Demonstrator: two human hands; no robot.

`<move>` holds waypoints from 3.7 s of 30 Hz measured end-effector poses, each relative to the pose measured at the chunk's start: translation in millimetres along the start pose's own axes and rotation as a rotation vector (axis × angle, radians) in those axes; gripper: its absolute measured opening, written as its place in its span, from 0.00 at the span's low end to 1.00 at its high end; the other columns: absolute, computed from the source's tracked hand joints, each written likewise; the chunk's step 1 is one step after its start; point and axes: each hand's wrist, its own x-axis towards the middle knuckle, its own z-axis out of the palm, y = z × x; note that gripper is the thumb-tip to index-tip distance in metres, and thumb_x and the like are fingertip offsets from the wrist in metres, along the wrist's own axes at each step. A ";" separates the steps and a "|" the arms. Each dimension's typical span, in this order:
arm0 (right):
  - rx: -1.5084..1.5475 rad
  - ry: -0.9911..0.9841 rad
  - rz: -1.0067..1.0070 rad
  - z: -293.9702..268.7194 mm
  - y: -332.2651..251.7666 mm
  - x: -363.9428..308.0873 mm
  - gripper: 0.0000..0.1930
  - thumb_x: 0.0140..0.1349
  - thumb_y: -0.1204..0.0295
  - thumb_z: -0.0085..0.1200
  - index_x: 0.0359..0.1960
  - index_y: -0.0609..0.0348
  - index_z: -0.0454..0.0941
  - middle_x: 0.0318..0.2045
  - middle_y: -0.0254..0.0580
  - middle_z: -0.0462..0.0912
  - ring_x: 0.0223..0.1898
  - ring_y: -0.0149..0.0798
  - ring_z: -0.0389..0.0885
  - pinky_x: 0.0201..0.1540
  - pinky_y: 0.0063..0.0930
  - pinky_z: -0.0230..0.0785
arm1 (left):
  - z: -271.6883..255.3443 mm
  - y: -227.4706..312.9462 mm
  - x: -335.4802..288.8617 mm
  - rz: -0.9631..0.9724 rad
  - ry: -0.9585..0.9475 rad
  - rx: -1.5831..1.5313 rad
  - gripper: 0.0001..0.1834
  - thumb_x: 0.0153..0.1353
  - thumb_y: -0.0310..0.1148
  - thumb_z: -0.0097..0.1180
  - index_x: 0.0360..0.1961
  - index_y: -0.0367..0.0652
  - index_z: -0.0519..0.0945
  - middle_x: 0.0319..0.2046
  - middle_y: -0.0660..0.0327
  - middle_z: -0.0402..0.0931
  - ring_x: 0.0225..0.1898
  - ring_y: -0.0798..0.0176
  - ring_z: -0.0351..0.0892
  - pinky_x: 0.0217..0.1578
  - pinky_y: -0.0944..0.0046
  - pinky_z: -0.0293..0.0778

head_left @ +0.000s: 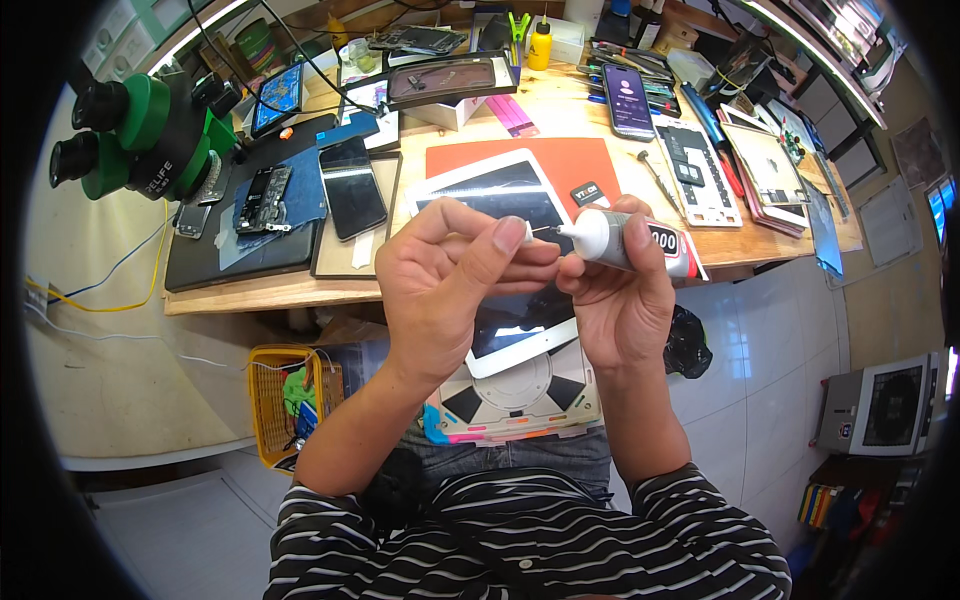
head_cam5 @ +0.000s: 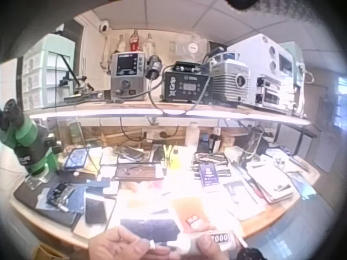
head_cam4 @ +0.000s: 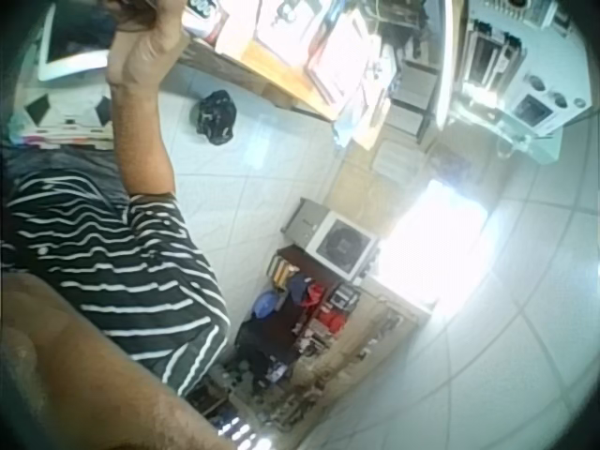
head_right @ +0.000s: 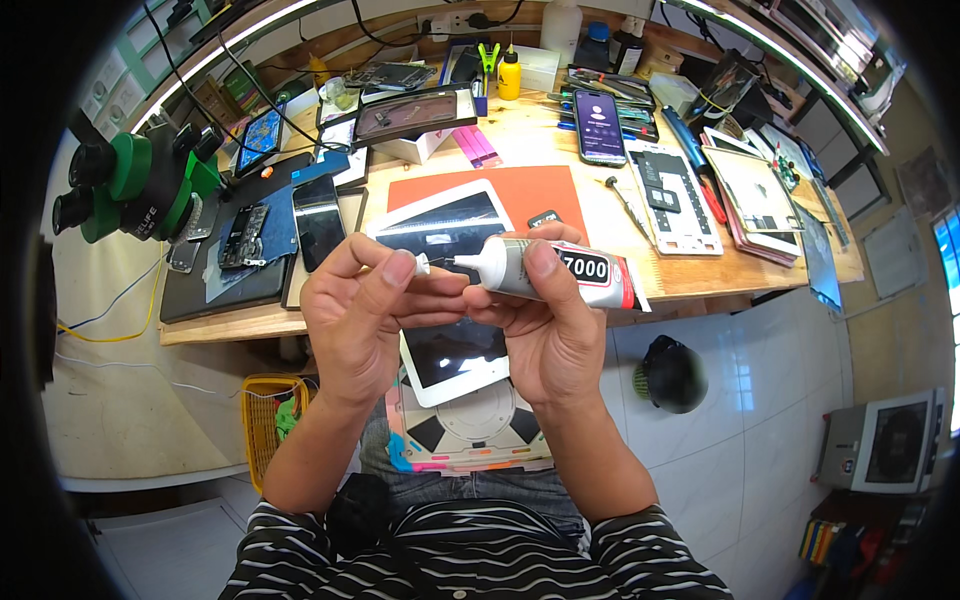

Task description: The person applies adhesive to the edges of a white tablet, then secures the device with rubber bands. They power on the tablet, enter a passcode, and navigate the interface to verify functionality.

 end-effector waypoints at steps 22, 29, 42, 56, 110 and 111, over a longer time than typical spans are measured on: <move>-0.023 0.003 -0.019 -0.8 1.6 1.1 0.14 0.73 0.62 0.53 0.52 0.56 0.69 0.44 0.47 0.85 0.32 0.44 0.89 0.31 0.32 0.84 | -0.9 -2.2 1.8 0.009 -0.009 -0.006 0.09 0.70 0.30 0.58 0.38 0.34 0.76 0.34 0.44 0.86 0.35 0.57 0.89 0.36 0.62 0.87; 0.055 -0.004 -0.038 -0.3 2.8 2.2 0.18 0.69 0.66 0.58 0.54 0.61 0.68 0.40 0.53 0.85 0.32 0.46 0.90 0.34 0.33 0.89 | -1.2 -2.9 2.1 0.008 -0.014 0.001 0.08 0.70 0.29 0.58 0.38 0.34 0.76 0.35 0.44 0.86 0.35 0.57 0.89 0.37 0.63 0.87; -0.093 -0.004 -0.065 3.6 -0.6 2.1 0.14 0.72 0.63 0.53 0.52 0.56 0.70 0.42 0.47 0.85 0.31 0.43 0.89 0.29 0.32 0.82 | -3.0 -0.3 2.0 0.019 -0.019 -0.032 0.09 0.70 0.29 0.57 0.39 0.33 0.75 0.35 0.43 0.85 0.36 0.57 0.89 0.37 0.61 0.87; -0.100 -0.002 -0.086 5.1 -0.8 1.5 0.15 0.72 0.62 0.53 0.53 0.56 0.70 0.41 0.49 0.85 0.31 0.43 0.89 0.29 0.32 0.82 | -2.1 0.2 1.8 0.017 -0.030 0.004 0.09 0.70 0.30 0.59 0.39 0.33 0.75 0.35 0.44 0.86 0.36 0.57 0.89 0.38 0.62 0.87; -0.581 -0.296 -0.289 15.0 -23.6 2.8 0.24 0.48 0.77 0.76 0.44 0.66 0.75 0.40 0.58 0.85 0.42 0.42 0.85 0.49 0.33 0.78 | -13.7 41.2 -6.2 0.789 -0.359 1.334 0.09 0.60 0.31 0.64 0.37 0.39 0.79 0.33 0.59 0.80 0.33 0.52 0.81 0.52 0.51 0.79; -0.586 -0.315 -0.301 21.8 -21.9 2.8 0.24 0.48 0.77 0.75 0.44 0.66 0.75 0.40 0.58 0.85 0.42 0.42 0.85 0.49 0.33 0.78 | -13.9 48.6 -8.8 0.808 -0.342 1.385 0.10 0.58 0.31 0.66 0.36 0.40 0.78 0.33 0.60 0.80 0.33 0.54 0.81 0.55 0.52 0.78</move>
